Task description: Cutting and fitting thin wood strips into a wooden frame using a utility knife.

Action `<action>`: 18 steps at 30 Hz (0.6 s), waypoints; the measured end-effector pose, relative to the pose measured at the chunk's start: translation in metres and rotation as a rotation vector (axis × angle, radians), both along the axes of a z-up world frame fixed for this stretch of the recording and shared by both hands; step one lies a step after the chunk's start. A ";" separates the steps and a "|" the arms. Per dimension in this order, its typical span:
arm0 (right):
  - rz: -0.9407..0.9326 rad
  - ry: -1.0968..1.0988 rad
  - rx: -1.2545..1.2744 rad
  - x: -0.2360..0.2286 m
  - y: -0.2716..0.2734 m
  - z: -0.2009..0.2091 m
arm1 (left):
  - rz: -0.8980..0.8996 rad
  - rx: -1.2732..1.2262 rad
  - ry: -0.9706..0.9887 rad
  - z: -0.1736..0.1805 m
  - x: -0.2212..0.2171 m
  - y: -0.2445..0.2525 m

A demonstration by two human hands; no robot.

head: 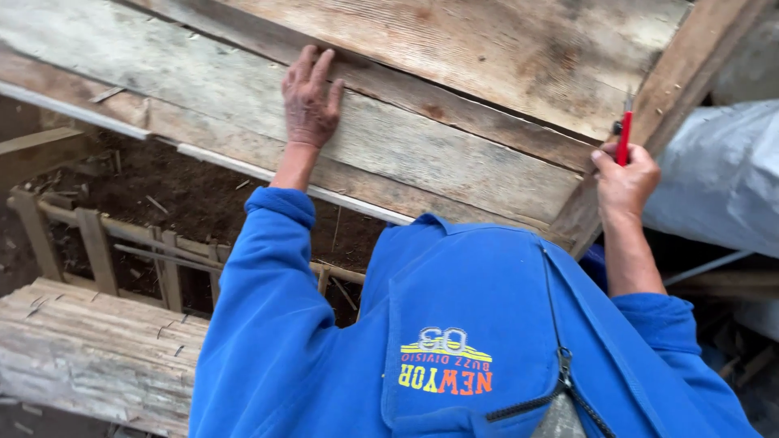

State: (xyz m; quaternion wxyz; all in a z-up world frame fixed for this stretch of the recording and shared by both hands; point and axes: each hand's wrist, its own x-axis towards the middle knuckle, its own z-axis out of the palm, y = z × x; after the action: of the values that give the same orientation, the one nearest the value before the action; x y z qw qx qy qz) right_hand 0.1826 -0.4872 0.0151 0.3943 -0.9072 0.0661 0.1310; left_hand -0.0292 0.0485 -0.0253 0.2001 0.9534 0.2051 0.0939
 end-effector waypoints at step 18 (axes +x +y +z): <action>0.016 -0.068 -0.135 -0.006 0.020 0.017 | -0.018 0.024 -0.008 0.013 0.000 -0.002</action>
State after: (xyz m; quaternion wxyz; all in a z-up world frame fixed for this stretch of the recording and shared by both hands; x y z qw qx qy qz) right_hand 0.1769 -0.4670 0.0324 0.3330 -0.9362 0.0541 0.0985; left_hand -0.0289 0.0467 -0.0118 0.1901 0.9573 0.1944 0.0984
